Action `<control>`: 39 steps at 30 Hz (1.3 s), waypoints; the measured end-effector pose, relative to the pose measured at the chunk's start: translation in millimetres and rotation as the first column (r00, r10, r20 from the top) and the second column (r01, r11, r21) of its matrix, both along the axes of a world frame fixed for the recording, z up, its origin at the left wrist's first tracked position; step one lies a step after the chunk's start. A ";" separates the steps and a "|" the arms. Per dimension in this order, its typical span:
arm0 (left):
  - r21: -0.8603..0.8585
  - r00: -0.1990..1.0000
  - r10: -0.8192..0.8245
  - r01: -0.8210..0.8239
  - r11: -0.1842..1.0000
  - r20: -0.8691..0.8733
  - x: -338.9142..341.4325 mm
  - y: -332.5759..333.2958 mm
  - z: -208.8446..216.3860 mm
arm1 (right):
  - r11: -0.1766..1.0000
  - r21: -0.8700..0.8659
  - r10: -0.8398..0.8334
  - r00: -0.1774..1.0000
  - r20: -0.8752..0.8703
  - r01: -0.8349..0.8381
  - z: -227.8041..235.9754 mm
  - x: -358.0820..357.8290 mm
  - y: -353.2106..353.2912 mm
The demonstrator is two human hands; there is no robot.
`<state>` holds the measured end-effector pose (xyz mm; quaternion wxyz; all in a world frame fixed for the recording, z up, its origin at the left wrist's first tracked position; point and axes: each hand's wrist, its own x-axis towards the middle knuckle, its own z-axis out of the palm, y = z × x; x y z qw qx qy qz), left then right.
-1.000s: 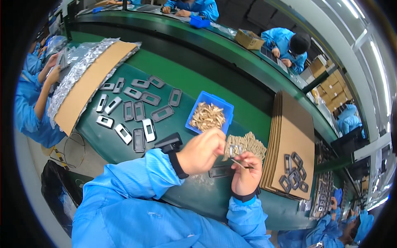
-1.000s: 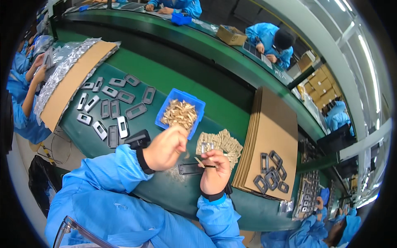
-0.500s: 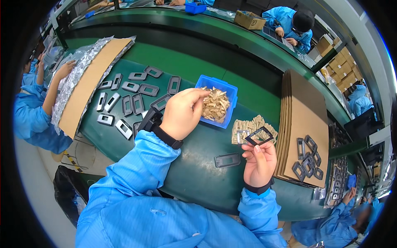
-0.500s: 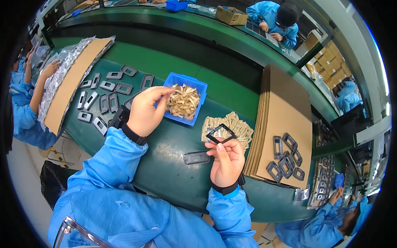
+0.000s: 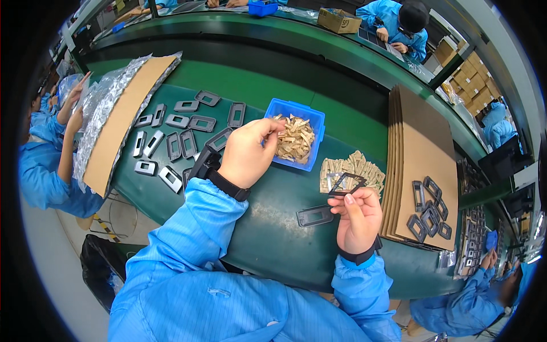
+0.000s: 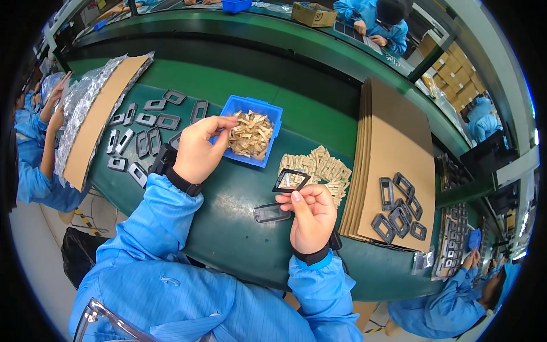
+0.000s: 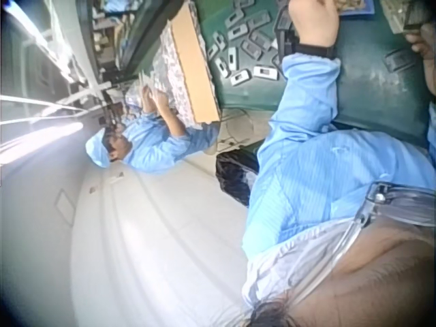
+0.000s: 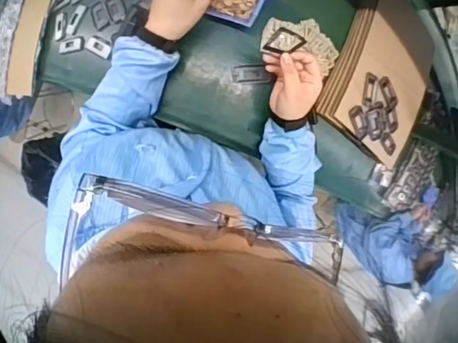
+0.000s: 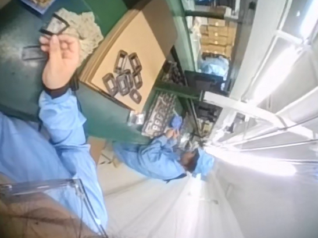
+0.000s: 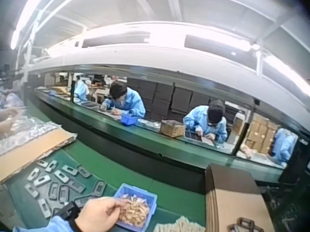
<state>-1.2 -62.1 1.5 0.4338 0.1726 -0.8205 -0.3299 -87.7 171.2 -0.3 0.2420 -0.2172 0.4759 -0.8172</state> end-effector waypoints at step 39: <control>0.132 0.716 -0.552 0.555 0.822 0.428 45.5 47.5 -22.7 | 0.818 0.542 0.193 0.980 0.055 -0.191 -11.7 -4.7 18.4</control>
